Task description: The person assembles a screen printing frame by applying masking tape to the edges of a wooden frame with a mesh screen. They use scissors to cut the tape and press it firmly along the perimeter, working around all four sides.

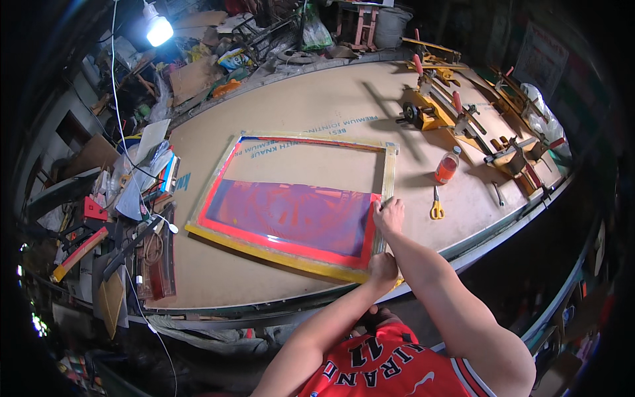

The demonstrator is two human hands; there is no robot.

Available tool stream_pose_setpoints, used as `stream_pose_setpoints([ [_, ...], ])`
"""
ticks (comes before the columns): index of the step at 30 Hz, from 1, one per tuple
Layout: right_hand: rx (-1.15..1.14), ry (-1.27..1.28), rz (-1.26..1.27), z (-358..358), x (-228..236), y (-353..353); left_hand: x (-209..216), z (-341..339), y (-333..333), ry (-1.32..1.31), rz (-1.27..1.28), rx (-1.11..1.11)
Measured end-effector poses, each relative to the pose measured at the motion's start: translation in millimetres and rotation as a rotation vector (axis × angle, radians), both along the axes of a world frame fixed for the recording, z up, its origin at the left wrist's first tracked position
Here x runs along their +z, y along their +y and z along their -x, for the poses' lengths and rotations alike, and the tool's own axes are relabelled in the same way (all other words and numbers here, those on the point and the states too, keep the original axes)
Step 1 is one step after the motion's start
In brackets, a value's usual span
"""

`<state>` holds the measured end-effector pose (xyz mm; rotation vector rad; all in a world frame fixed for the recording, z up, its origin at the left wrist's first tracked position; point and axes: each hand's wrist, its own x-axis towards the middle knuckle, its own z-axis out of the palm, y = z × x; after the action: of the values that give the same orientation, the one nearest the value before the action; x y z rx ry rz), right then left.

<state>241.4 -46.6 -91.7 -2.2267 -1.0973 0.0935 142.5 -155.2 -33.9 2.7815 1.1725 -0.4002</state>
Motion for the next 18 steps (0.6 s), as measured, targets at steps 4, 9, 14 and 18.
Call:
stream_pose_setpoints([
  [4, -0.004, 0.008, 0.019, 1.2, 9.1, 2.5, 1.5, 11.3, 2.2, -0.173, 0.013, 0.042],
  [9, -0.007, 0.015, 0.012, 3.3, 14.9, -0.5, 2.7, 31.6, 2.9, -0.439, 0.165, 0.269],
  [14, -0.006, 0.012, 0.026, 0.2, 14.8, 2.0, 13.2, 50.2, -12.3, -0.399, 0.167, 0.169],
  [18, 0.003, 0.037, 0.027, 0.6, 11.5, -0.7, 6.8, 69.5, -27.1, -0.477, 0.168, 0.253],
])
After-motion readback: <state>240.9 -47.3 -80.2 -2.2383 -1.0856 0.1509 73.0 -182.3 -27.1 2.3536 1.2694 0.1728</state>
